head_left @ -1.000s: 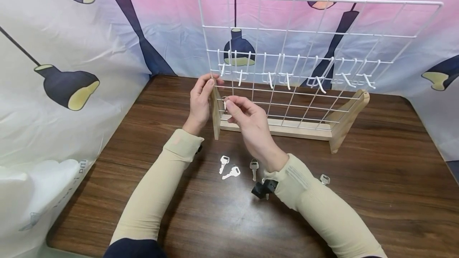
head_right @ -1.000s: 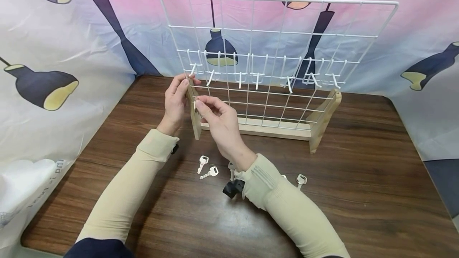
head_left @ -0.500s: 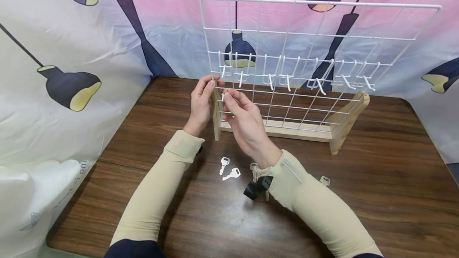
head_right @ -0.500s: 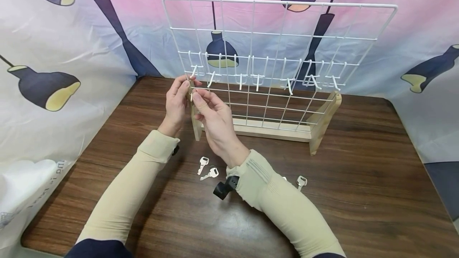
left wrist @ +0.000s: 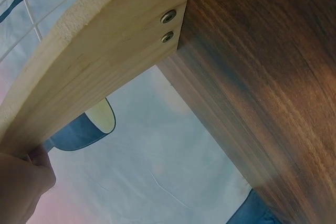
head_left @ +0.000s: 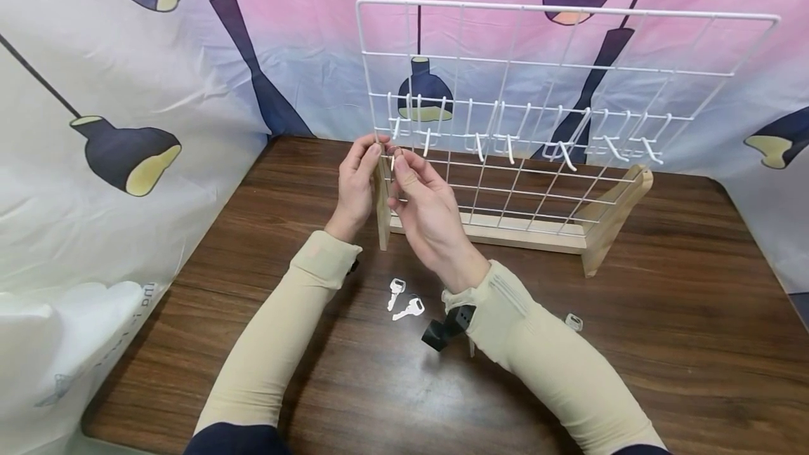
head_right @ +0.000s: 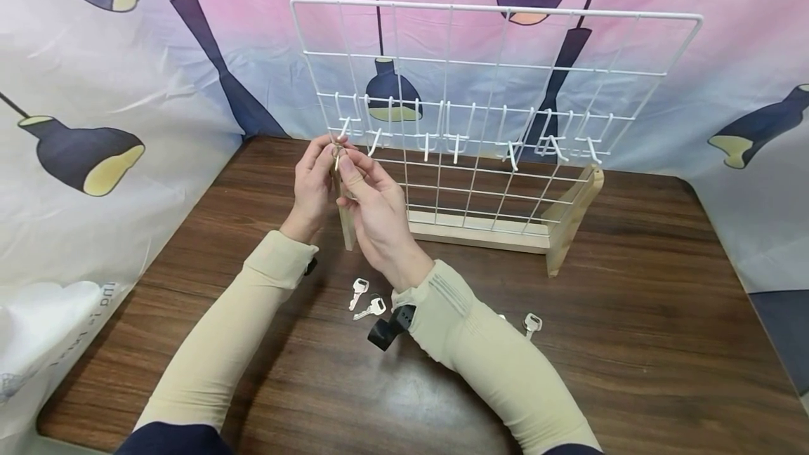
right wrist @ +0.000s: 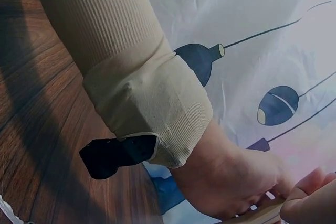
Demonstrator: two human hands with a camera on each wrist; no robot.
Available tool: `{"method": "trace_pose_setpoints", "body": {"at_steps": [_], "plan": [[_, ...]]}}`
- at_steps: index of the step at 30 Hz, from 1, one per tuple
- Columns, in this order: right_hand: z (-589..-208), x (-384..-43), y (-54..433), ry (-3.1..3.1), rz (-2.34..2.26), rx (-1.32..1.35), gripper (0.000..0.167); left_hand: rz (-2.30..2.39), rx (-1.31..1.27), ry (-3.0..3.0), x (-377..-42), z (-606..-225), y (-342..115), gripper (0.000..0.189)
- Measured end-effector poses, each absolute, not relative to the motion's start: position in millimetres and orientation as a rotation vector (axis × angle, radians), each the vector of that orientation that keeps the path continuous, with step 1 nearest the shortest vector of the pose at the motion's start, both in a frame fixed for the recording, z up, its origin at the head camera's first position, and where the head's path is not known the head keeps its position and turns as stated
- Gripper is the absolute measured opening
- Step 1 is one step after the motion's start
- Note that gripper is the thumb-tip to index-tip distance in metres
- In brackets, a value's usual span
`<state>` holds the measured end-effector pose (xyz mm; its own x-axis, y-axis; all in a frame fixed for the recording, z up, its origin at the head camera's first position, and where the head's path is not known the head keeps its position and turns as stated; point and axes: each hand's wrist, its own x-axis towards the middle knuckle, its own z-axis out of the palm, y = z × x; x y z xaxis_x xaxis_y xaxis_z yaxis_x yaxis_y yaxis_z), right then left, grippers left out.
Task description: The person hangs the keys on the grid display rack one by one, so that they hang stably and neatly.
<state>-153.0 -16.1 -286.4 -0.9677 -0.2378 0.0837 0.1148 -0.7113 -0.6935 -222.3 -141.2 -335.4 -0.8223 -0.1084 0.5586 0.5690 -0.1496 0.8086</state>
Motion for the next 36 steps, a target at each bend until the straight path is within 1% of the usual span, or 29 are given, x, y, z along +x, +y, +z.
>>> {"method": "trace_pose_setpoints", "body": {"at_steps": [13, 21, 28, 36], "plan": [[-284, -158, -19, 0.968, -2.749, -0.186, 0.024, -1.999, -0.529, -1.662, -223, -336, -140, 0.025], [-281, -160, -21, 0.952, -2.751, -0.174, 0.025, -2.016, -0.523, -1.644, -223, -336, -140, 0.029], [-282, -163, -22, 0.934, -2.755, -0.176, 0.025, -2.027, -0.512, -1.624, -224, -337, -140, 0.026], [-286, -166, -21, 0.944, -2.766, -0.164, 0.023, -2.007, -0.519, -1.648, -225, -339, -140, 0.03]]}}
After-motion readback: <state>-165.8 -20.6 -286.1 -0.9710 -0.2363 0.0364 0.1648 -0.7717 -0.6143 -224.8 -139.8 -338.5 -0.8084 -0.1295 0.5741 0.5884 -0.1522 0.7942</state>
